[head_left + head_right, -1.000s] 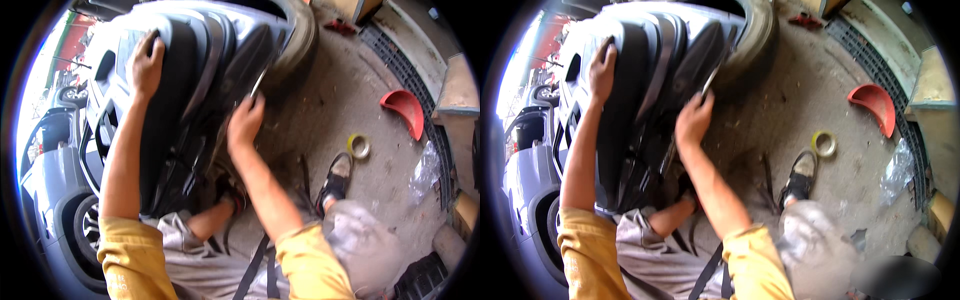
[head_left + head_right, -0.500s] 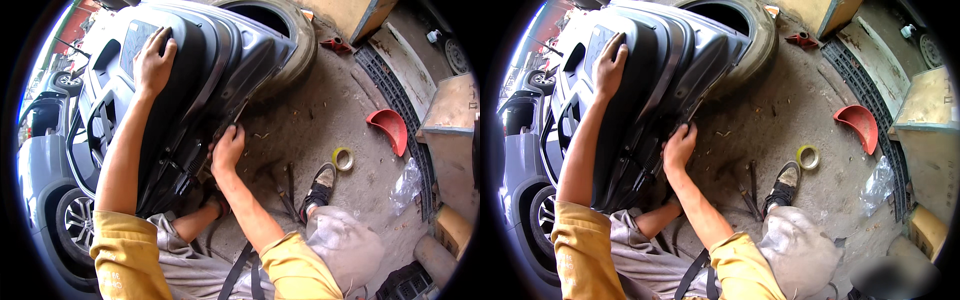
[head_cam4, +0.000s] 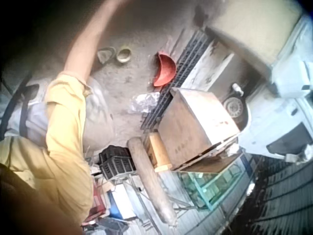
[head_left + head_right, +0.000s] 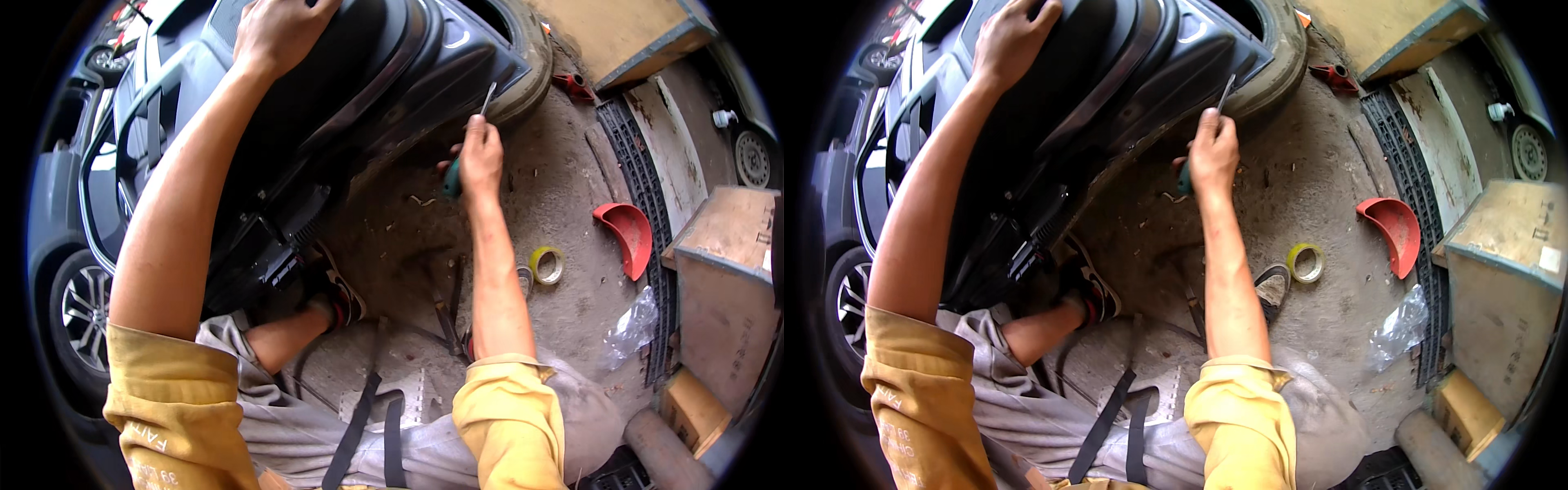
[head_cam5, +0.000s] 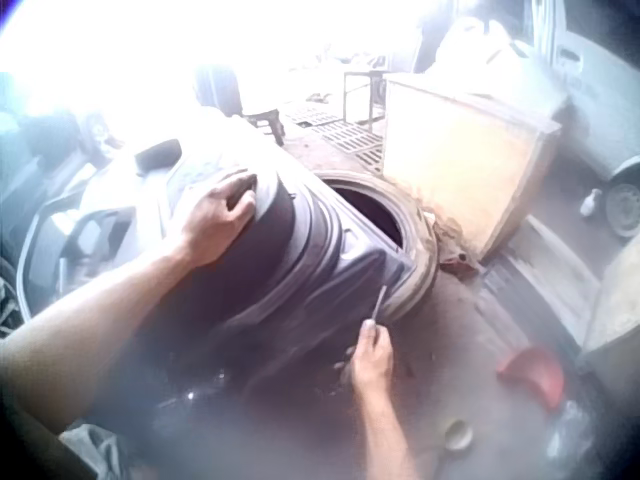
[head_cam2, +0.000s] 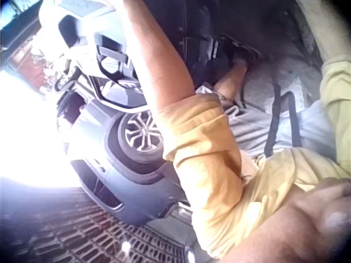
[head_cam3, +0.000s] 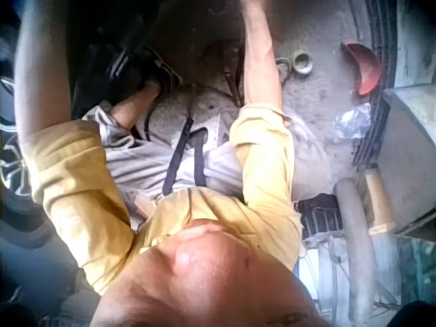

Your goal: The person is sitting on the floor in a garage, using a screwdriver to remove screws from the lower edge of a detached car door panel. They systematically work along the bottom trim, unscrewing fasteners to detach the panel.

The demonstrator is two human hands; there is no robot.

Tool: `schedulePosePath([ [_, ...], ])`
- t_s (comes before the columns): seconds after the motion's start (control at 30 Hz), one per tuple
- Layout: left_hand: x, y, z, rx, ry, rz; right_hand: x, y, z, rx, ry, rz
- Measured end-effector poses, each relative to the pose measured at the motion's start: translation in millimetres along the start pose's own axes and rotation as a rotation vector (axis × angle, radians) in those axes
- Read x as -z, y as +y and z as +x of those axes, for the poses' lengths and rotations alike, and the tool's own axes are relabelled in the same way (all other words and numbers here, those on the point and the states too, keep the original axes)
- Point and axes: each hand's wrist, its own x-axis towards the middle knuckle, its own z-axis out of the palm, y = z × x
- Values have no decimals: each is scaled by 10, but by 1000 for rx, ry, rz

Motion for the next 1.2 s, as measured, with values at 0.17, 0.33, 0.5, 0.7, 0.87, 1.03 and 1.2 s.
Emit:
schedulePosePath([
  [0.17,41,-28,4,9,-17,68,287,-92,131,44,-83,-484],
  [0.33,-14,-10,23,48,-38,68,515,255,228,370,-112,-775],
  [0.5,75,25,-86,46,-27,54,347,-47,177,341,-119,-1035],
  [0.7,-43,-18,-11,7,-22,67,12,364,-179,302,-109,-985],
  [0.87,1,-177,-48,-15,18,79,28,28,-110,265,-156,-1153],
  [1.03,-9,6,-73,12,-35,61,-40,88,-226,188,-150,-1166],
  [1.2,-36,-165,-47,-5,12,88,129,-331,-14,248,-164,-1392],
])
